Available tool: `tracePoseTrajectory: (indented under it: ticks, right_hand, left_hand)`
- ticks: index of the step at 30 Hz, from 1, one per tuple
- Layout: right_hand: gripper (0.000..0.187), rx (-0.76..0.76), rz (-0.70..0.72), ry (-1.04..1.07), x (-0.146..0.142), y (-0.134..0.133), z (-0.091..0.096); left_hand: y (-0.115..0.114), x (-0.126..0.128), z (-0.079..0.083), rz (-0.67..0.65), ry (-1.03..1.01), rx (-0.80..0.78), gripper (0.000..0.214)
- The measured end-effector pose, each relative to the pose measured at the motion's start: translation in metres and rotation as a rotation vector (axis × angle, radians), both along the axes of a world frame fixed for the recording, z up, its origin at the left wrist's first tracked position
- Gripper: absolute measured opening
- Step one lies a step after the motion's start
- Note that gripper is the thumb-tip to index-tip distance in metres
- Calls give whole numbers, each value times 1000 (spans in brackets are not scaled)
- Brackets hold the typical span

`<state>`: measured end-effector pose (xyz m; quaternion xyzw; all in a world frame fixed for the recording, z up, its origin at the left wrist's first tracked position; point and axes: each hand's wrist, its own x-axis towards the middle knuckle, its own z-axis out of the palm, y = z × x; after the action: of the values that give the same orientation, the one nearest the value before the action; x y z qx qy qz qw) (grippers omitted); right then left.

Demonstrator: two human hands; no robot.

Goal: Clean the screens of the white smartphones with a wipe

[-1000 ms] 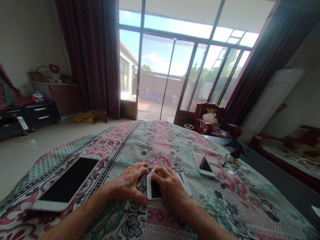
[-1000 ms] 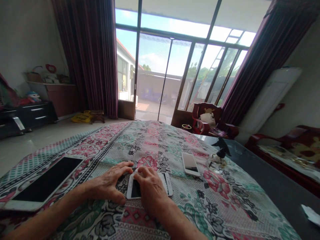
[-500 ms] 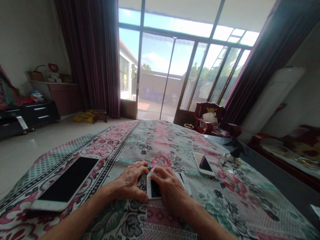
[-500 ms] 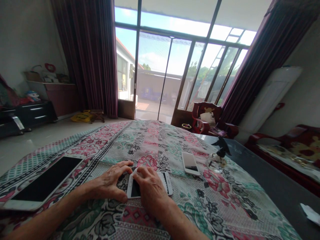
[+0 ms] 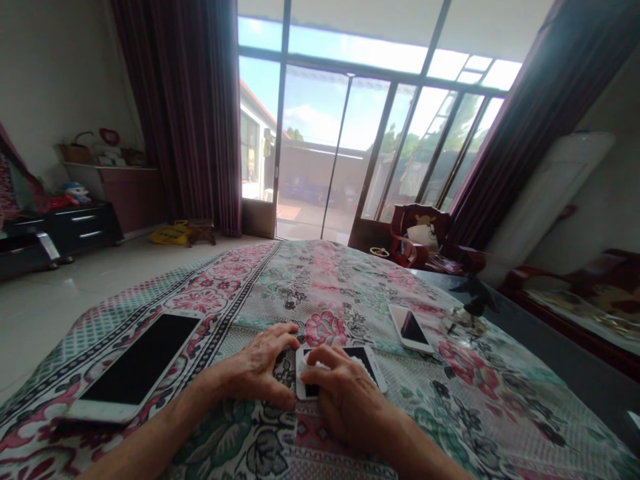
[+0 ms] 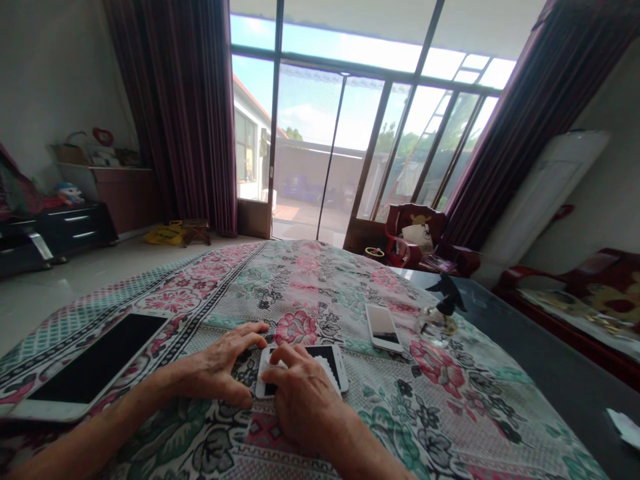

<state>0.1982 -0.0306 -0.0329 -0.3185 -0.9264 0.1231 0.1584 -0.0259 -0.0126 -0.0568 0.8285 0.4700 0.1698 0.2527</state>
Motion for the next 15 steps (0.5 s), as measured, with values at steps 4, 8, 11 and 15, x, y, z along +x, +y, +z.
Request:
tracePoseTrajectory:
  ticks: [4, 8, 11, 15]
  right_hand:
    - [37, -20, -4, 27, 3, -8, 1]
    - [33, -50, 16, 3, 6, -15, 6]
    - [31, -74, 46, 11, 8, -19, 8]
    - [37, -79, 75, 176, 9, -14, 3]
  left_hand:
    - [-1, 0, 3, 12, -6, -9, 77]
    - [0, -1, 1, 2, -14, -4, 77]
    - [1, -2, -2, 9, -13, -1, 80]
    - [1, -2, -2, 7, -15, 4, 78]
